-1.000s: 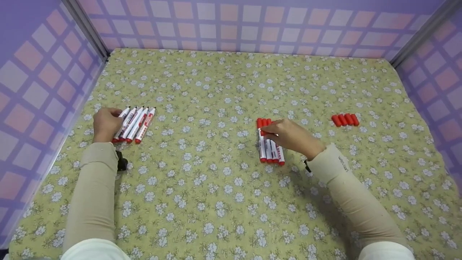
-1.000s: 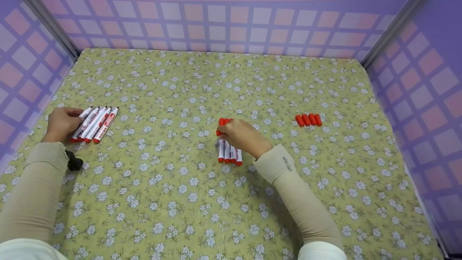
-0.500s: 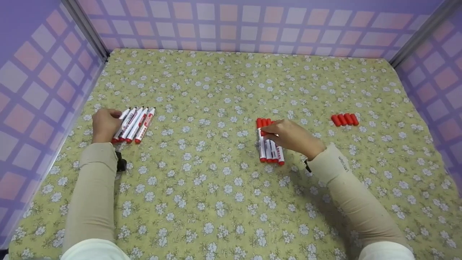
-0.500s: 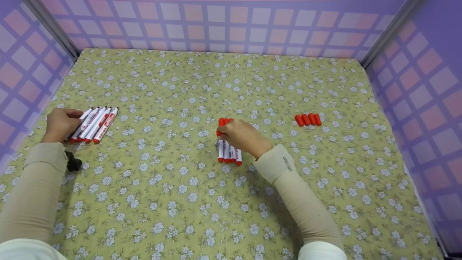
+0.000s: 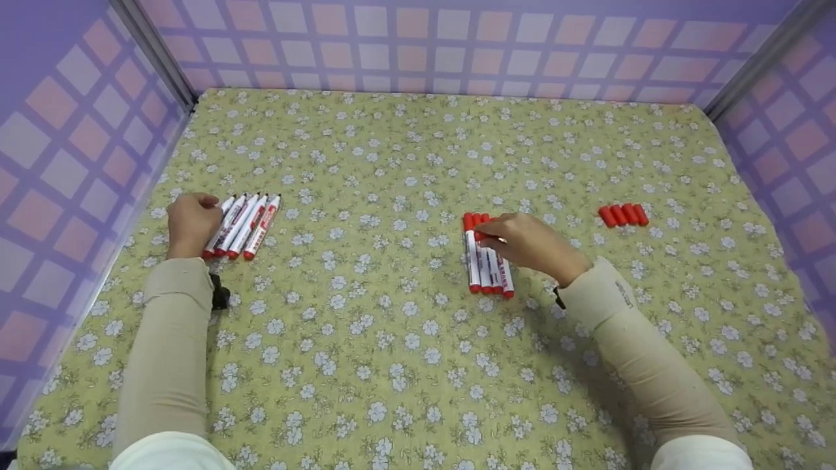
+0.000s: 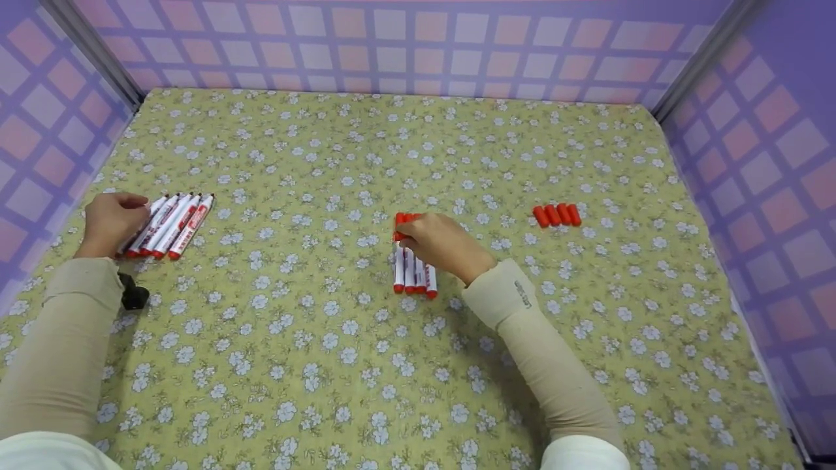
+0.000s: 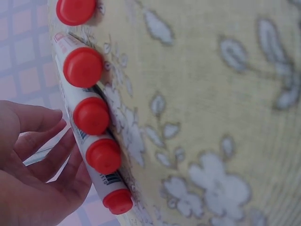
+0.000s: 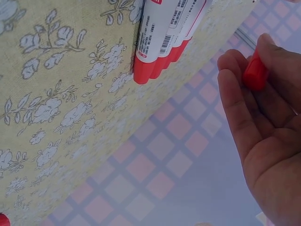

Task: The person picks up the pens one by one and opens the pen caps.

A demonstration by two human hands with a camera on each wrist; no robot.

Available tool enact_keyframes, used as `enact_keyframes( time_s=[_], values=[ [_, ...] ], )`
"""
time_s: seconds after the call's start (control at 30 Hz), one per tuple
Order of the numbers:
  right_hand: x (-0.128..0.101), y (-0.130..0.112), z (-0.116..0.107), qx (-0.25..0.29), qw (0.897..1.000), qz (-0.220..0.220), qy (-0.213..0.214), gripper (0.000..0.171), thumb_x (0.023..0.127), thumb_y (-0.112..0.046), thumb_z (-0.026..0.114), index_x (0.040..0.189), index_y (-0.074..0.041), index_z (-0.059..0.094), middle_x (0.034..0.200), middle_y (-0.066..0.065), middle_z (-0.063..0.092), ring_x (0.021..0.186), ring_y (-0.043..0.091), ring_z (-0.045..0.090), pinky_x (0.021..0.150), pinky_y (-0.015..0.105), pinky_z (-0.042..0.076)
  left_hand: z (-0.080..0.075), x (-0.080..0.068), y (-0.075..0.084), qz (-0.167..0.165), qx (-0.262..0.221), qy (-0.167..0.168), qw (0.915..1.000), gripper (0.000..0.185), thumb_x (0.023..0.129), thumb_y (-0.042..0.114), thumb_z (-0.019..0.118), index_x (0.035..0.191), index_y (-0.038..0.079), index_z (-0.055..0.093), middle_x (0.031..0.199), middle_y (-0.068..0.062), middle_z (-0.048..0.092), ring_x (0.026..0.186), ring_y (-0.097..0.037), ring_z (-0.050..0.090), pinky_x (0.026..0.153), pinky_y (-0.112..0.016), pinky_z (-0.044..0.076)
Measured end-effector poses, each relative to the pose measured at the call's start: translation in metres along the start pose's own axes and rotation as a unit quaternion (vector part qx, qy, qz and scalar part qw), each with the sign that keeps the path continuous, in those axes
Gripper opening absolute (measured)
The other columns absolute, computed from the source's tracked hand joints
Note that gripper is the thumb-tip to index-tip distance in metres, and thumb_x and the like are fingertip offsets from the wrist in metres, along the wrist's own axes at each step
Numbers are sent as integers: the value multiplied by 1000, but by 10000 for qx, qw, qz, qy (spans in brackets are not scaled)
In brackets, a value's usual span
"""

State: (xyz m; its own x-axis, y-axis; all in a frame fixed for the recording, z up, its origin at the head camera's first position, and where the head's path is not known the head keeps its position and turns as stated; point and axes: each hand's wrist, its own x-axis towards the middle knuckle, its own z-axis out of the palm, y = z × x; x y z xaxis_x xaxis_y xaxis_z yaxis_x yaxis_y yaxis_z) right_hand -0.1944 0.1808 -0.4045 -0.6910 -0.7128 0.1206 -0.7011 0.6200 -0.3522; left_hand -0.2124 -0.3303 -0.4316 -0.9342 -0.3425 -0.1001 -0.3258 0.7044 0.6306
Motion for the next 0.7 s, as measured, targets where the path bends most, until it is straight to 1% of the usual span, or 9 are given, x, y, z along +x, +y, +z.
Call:
enact_keyframes(
  time_s=[0.07, 0.13, 0.2, 0.3, 0.33, 0.37, 0.43, 0.57, 0.7],
  values=[
    [0, 2, -1, -31, 10000, -26, 51, 23, 90, -5, 66, 111, 1, 71, 101, 16, 73, 79, 22, 70, 67, 34, 57, 1, 0, 2, 71, -62, 12, 10000, 43, 92, 8, 40, 128, -8, 56, 124, -30, 56, 106, -40, 54, 87, -47, 45],
    [0, 4, -1, -58, 9999, -45, 111, 24, 89, -4, 66, 113, 1, 70, 103, 17, 72, 83, 25, 71, 70, 35, 58, 2, 0, 5, 135, -121, 9, 9998, 42, 93, 8, 40, 129, -8, 55, 125, -29, 56, 108, -39, 53, 87, -46, 45],
    [-1, 7, -2, -82, 9998, -37, 163, 26, 89, -4, 65, 114, 2, 69, 105, 18, 72, 86, 27, 71, 72, 36, 58, 3, 0, 8, 235, -169, 39, 9996, 41, 94, 9, 40, 128, -7, 56, 124, -28, 56, 104, -37, 54, 81, -41, 45],
    [-3, 11, -4, -102, 9997, 81, 214, 28, 90, -4, 64, 118, 2, 67, 109, 19, 70, 92, 28, 70, 75, 37, 57, 7, -1, 12, 441, -257, 124, 9986, 40, 94, 9, 41, 127, -8, 57, 122, -28, 57, 101, -34, 54, 75, -35, 43],
    [-4, 13, -4, -105, 9996, 135, 229, 29, 91, -3, 64, 119, 2, 67, 110, 19, 70, 93, 29, 70, 76, 38, 57, 8, -1, 14, 527, -263, 171, 9981, 39, 94, 8, 42, 126, -8, 58, 121, -28, 58, 101, -35, 54, 74, -34, 43],
    [-4, 14, -5, -104, 9994, 215, 234, 29, 91, -4, 63, 119, 2, 66, 112, 19, 69, 95, 29, 69, 77, 38, 57, 10, -2, 16, 585, -276, 177, 9977, 39, 94, 8, 42, 126, -8, 58, 120, -28, 58, 101, -35, 54, 74, -35, 43],
    [-5, 17, -5, -103, 9989, 380, 247, 29, 92, -5, 62, 121, 1, 65, 114, 19, 69, 96, 29, 69, 78, 39, 57, 13, -3, 20, 700, -325, 169, 9969, 38, 95, 8, 42, 126, -8, 58, 120, -29, 58, 105, -37, 54, 79, -40, 44],
    [-7, 23, -7, -98, 9974, 642, 316, 29, 94, -5, 60, 121, 2, 65, 114, 20, 68, 95, 29, 69, 79, 41, 56, 20, -5, 29, 918, -382, 75, 9950, 38, 96, 8, 43, 128, -8, 56, 121, -29, 58, 109, -38, 55, 86, -46, 45],
    [-10, 31, -8, -123, 9954, 871, 381, 29, 93, -4, 60, 121, 2, 65, 113, 19, 68, 95, 29, 69, 80, 42, 56, 27, -8, 37, 1072, -441, -94, 9932, 38, 97, 8, 43, 129, -8, 55, 122, -28, 58, 111, -38, 55, 88, -46, 46]
  ],
)
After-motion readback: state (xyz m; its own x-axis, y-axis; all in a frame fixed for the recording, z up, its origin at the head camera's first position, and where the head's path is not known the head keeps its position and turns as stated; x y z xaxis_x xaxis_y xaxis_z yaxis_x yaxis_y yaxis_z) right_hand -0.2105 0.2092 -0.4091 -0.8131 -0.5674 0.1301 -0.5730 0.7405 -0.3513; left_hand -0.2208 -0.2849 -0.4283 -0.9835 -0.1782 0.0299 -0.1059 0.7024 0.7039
